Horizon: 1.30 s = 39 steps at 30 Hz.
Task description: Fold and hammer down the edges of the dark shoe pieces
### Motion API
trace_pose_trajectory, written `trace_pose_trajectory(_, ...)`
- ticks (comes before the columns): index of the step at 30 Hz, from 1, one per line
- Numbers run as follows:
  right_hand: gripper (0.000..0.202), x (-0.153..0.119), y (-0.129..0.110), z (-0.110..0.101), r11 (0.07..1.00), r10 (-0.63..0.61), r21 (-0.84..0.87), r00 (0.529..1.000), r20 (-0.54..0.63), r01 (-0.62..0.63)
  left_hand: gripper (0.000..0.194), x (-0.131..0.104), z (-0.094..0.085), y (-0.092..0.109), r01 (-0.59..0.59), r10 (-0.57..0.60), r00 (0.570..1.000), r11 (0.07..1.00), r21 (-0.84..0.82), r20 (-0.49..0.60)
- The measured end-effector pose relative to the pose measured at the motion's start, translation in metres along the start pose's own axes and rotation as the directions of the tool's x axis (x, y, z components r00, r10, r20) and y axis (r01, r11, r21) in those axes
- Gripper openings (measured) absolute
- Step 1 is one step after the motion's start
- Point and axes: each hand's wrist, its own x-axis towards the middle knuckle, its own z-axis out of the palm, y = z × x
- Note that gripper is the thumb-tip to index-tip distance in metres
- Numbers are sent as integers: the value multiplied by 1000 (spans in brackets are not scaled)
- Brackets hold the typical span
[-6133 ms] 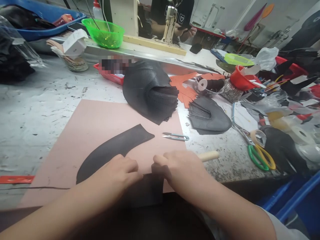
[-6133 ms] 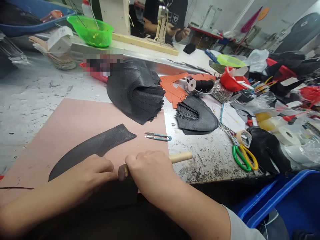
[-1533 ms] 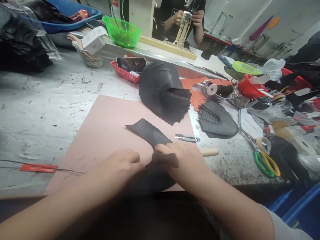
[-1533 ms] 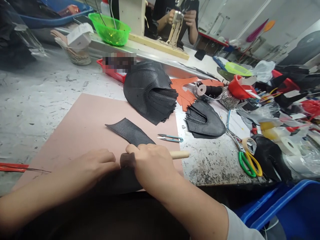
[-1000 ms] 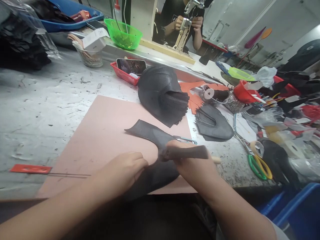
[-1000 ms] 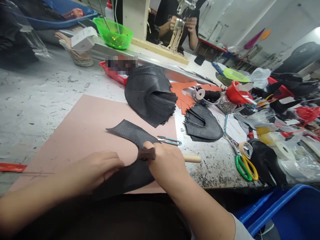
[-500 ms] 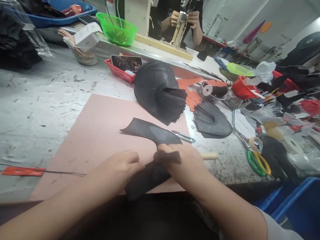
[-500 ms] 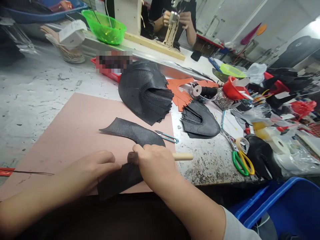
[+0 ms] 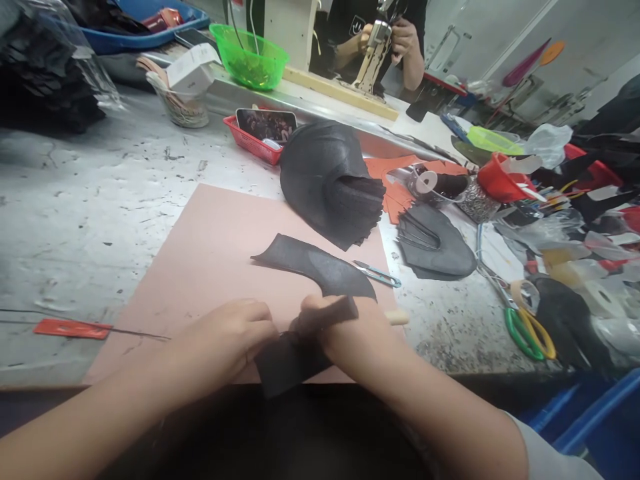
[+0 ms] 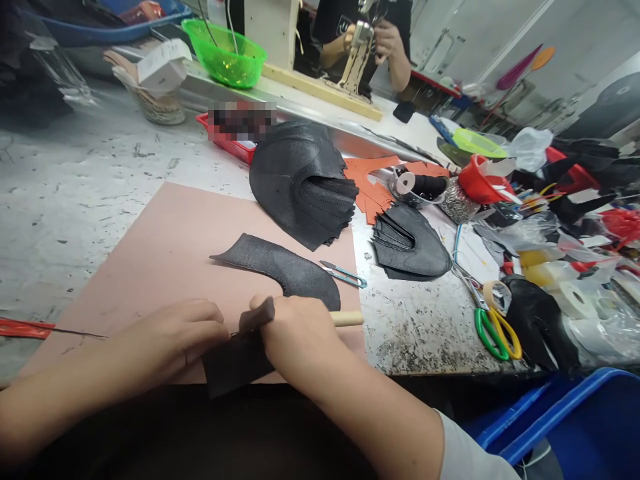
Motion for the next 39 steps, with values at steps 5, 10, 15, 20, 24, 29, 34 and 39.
trace_pose_trajectory(5, 13, 3, -6, -1, 999, 19, 34, 999, -39, -18, 27, -10, 0, -4, 39, -38, 999, 999, -19, 11)
trace_pose_trajectory(10, 15, 6, -11, -1, 1000, -9, 7, 999, -35, 9, 31, -17, -3, -5, 27, -27, 1000, 1000, -5, 10)
trace_pose_trajectory(15, 11, 10, -18, -3, 997, -26, 69, 1000, 6, 25, 33, -21, -4, -6, 68, -68, 998, 998, -5, 0)
trace_pose_trajectory(20, 12, 11, -25, -7, 998, -52, 34, 999, -7, 52, 38, -28, -4, -7, 81, -81, 997, 997, 9, -9)
trace_pose_trajectory(24, 12, 12, -30, -7, 997, -63, 36, 998, 20, 63, 30, -33, -5, -7, 11, -7, 998, 998, 64, -62)
trace_pose_trajectory(29, 13, 14, -34, -6, 998, -62, 22, 998, 10, 61, 27, -35, -6, -13, -51, 54, 997, 997, 66, -52)
trace_pose_trajectory(34, 12, 16, -34, 0, 994, -62, 95, 997, 39, 58, 27, -38, -4, -22, -75, 80, 989, 996, 40, -127)
trace_pose_trajectory(39, 9, 18, -38, 0, 994, -93, 66, 995, 39, 90, 25, -44, -6, -19, -117, 130, 985, 986, 118, -109)
